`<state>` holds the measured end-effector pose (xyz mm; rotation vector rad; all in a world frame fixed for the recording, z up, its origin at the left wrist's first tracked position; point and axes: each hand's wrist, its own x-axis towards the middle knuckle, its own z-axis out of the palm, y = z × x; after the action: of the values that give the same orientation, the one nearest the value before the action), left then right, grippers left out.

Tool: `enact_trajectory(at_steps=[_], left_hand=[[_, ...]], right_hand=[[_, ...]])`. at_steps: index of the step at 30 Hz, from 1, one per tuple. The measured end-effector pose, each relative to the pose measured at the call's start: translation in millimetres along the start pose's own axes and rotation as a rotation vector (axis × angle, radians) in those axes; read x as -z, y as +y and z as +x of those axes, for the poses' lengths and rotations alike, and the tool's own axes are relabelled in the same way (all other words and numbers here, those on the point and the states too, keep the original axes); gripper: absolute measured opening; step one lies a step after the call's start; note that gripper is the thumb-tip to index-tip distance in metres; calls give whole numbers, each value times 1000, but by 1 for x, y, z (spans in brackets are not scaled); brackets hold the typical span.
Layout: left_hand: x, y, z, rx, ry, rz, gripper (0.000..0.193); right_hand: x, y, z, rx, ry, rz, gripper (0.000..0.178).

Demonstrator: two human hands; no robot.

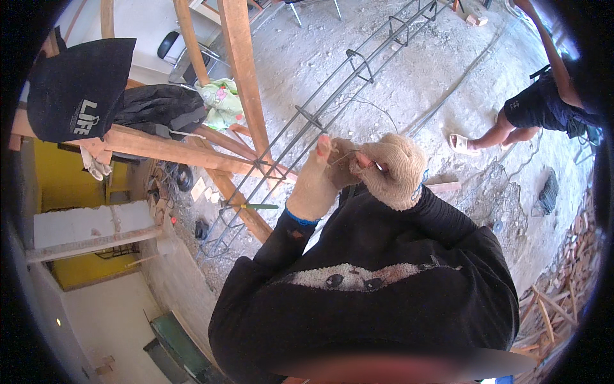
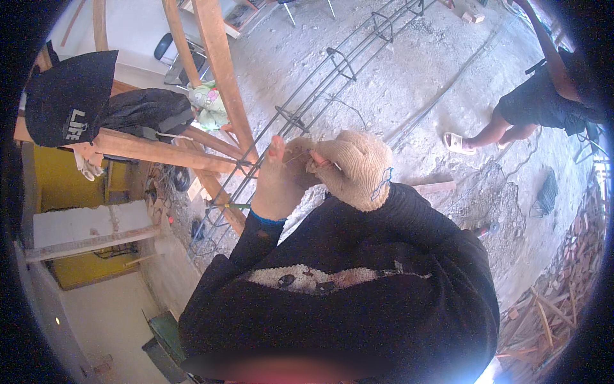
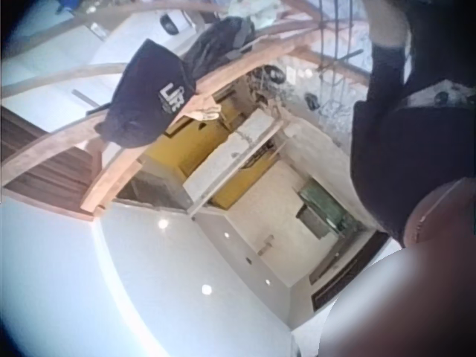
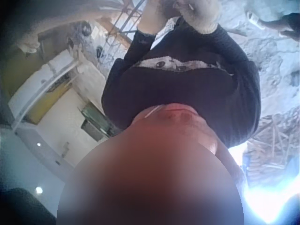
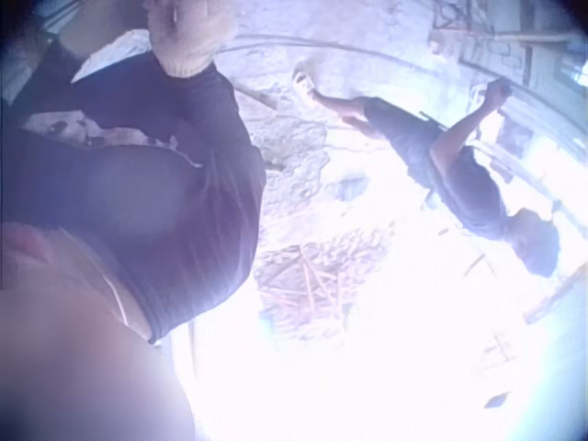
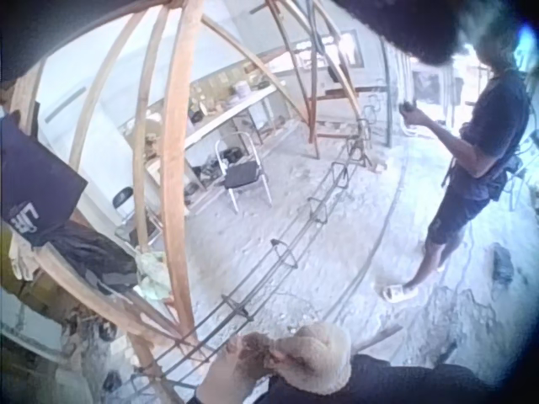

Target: The person assembles a rebar cage by tying metal rods together with wire using pliers. They repeatedly wrap wire around intersections and twist it to secure the structure.

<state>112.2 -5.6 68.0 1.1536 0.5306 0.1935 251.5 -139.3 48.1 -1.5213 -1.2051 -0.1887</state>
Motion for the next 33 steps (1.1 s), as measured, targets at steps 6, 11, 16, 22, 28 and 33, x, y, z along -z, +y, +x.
enact_trajectory(at_steps=[6,11,16,22,28,33], left_hand=[[19,-4,4,83,-129,-30,47],[18,-2,-7,68,-23,30,53],[13,12,-3,129,4,171,42],[-2,6,-5,21,123,109,20],[-9,3,-3,-248,68,29,23],[-16,-3,-4,-463,258,296,32]], right_hand=[[-3,16,0,208,83,-23,37],[2,23,0,332,22,-106,46],[5,27,4,423,-34,-179,48],[1,24,3,311,-43,-7,47],[-10,10,-3,80,32,156,46],[-17,3,-8,-132,120,237,41]])
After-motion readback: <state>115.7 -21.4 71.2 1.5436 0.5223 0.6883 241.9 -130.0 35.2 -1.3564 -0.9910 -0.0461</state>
